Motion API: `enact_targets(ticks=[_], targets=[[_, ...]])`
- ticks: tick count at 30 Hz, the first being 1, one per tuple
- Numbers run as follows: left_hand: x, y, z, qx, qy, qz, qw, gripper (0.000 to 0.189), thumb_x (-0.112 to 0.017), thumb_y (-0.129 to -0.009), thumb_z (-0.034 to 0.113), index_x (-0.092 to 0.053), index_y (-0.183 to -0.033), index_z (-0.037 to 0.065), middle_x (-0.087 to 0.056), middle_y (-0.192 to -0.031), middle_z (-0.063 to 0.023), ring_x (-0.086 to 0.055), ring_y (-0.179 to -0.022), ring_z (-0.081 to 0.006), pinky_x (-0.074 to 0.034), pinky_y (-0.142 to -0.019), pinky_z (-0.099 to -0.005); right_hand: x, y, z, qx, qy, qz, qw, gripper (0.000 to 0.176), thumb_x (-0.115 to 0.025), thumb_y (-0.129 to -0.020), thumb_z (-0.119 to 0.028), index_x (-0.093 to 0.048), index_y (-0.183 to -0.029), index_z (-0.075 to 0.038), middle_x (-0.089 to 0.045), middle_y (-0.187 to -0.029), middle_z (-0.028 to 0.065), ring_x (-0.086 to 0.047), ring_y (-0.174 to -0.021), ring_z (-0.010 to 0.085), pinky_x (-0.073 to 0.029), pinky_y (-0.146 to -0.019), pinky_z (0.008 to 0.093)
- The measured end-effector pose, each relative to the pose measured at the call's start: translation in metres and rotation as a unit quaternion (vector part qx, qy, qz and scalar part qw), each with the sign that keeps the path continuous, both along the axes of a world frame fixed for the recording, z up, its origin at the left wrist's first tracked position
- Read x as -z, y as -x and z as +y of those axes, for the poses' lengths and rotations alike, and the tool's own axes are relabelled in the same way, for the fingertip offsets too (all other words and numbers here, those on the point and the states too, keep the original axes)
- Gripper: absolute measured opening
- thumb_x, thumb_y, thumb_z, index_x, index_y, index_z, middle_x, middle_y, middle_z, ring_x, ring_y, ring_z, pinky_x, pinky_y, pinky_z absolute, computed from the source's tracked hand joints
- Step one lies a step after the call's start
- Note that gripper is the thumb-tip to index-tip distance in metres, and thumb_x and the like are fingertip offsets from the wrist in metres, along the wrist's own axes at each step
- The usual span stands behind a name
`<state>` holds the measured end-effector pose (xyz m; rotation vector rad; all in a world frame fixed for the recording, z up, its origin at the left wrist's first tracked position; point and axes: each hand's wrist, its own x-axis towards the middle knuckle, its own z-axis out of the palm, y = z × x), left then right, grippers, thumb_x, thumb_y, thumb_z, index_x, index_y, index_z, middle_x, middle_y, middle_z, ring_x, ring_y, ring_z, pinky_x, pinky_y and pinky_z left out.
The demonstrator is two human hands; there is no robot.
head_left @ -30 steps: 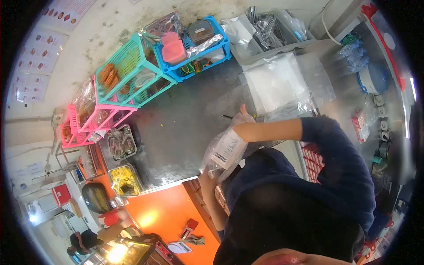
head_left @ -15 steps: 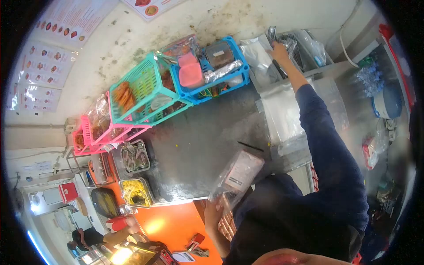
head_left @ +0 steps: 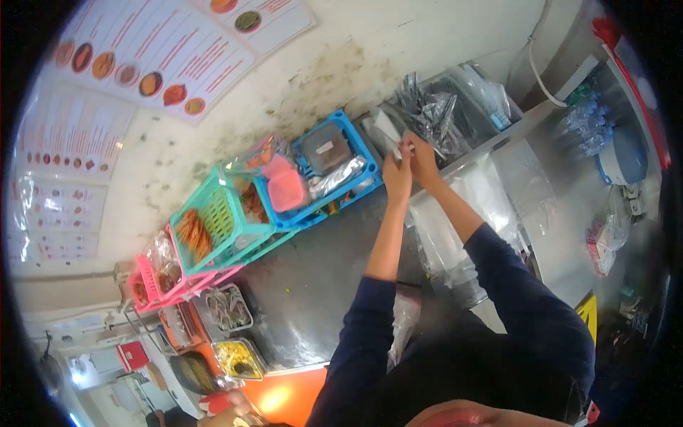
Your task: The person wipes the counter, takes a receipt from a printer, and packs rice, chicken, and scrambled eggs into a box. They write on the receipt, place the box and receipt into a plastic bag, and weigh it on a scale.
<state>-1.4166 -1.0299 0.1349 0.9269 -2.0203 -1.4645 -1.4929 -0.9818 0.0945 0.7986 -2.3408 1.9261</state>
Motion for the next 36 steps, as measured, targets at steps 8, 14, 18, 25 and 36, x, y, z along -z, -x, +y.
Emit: enact_targets(ticks=[8, 14, 18, 25, 36], targets=[[0.038, 0.046, -0.026, -0.053, -0.047, 0.081, 0.994, 0.025, -0.067, -0.082, 0.003, -0.053, -0.062, -0.003, -0.054, -0.061, -0.0018, -0.049, -0.058, -0.0059, -0.04, -0.052, -0.0226, -0.008, 0.013, 0.02, 0.031, -0.068, -0.03, 0.997, 0.026, -0.073, -0.071, 0.0, -0.052, -0.085, -0.002, -0.056, -0.076, 0.0096, -0.054, -0.066, 0.0196, -0.043, -0.059, 0.0309], [0.017, 0.051, -0.022, -0.058, -0.121, 0.141, 0.981, 0.021, -0.073, -0.076, 0.009, -0.062, -0.085, -0.006, -0.065, -0.075, -0.0093, -0.06, -0.068, -0.0121, -0.045, -0.059, -0.0259, -0.015, 0.019, 0.034, -0.016, -0.007, -0.04, 0.999, 0.052, -0.084, -0.067, -0.015, -0.054, -0.109, -0.006, -0.056, -0.088, 0.0053, -0.054, -0.074, 0.0138, -0.046, -0.065, 0.0262], [0.003, 0.052, -0.029, -0.011, 0.035, 0.048, 0.998, 0.02, -0.075, -0.074, 0.007, -0.058, -0.078, -0.002, -0.061, -0.067, -0.0054, -0.054, -0.06, -0.0108, -0.043, -0.056, -0.0243, -0.002, 0.031, 0.04, -0.048, 0.04, -0.142, 0.988, 0.051, -0.083, -0.068, -0.016, -0.055, -0.11, -0.006, -0.058, -0.091, 0.0059, -0.055, -0.078, 0.0123, -0.047, -0.067, 0.0258], [0.014, 0.05, -0.042, 0.116, -0.155, 0.055, 0.98, 0.016, -0.071, -0.077, 0.0, -0.062, -0.089, -0.006, -0.066, -0.076, -0.0086, -0.06, -0.064, -0.0123, -0.048, -0.058, -0.0246, 0.008, 0.043, 0.045, -0.102, 0.079, -0.264, 0.956, 0.044, -0.081, -0.07, -0.014, -0.056, -0.104, -0.004, -0.063, -0.089, 0.0062, -0.061, -0.077, 0.0125, -0.05, -0.062, 0.0266], [0.019, 0.057, -0.045, 0.116, -0.129, -0.01, 0.985, 0.02, -0.077, -0.076, 0.013, -0.066, -0.081, -0.003, -0.063, -0.069, -0.0031, -0.054, -0.058, -0.0083, -0.038, -0.052, -0.0201, 0.004, 0.039, 0.043, -0.146, 0.153, -0.333, 0.919, 0.039, -0.079, -0.072, -0.01, -0.055, -0.102, -0.004, -0.064, -0.089, 0.0048, -0.061, -0.079, 0.0115, -0.05, -0.062, 0.0261]])
